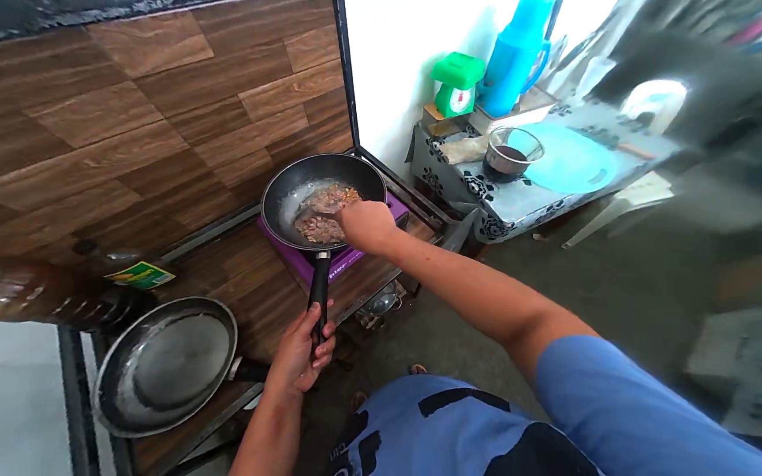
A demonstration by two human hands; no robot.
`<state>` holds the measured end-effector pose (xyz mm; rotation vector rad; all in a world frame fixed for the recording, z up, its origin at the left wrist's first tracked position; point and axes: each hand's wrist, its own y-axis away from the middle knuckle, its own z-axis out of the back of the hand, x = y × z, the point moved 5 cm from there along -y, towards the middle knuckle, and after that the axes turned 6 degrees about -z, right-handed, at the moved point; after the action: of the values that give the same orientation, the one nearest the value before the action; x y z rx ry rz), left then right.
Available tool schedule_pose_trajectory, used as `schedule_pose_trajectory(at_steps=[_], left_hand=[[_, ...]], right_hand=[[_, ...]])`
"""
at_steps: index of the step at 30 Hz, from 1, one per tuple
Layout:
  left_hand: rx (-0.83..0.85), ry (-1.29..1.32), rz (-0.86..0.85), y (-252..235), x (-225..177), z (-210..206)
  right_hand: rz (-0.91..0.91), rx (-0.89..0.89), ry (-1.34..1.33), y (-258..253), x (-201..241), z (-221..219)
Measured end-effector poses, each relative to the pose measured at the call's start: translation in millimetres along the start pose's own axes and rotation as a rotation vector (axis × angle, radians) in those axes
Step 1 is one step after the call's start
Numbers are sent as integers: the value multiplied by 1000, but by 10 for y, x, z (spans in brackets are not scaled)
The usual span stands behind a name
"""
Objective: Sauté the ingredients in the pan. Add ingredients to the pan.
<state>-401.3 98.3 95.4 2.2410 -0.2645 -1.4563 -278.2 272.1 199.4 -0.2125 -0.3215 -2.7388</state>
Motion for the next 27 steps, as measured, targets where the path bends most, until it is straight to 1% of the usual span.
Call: schedule_pose_trajectory(at_steps=[2,5,8,9,10,12,13,17,19,20,22,25,27], left_hand=[[13,5,1,-3,13,-3],[7,14,4,15,18,-27],[-8,15,8,30,5,-32],[-9,20,13,35,2,-34],[-11,29,18,42,-2,-41],[-15,49,35,45,-5,-56],[-15,64,45,42,-2,-58],[-2,102,63,12,9,-64],[0,112,65,3,9,-58],[1,117,63,3,9,-53],[9,122,59,10,11,-39],[34,126,57,21,-8,-34],[46,131,56,22,-4,-32]], right_hand=[[32,-1,81,182,-162,-18],[-8,-46,101,399,-468,124],[-9,-110,87,780,-541,398],[6,-141,94,887,-537,430],[-2,-131,115,945,-517,417],[-84,-33,168,867,-438,279],[-109,-25,169,750,-401,194],[-129,-140,119,206,-253,7],[-125,-149,153,42,-177,-104],[-124,-123,183,28,-148,-143],[-102,-72,226,189,-115,-99],[-74,-5,291,537,-43,185],[-82,3,288,493,35,223]])
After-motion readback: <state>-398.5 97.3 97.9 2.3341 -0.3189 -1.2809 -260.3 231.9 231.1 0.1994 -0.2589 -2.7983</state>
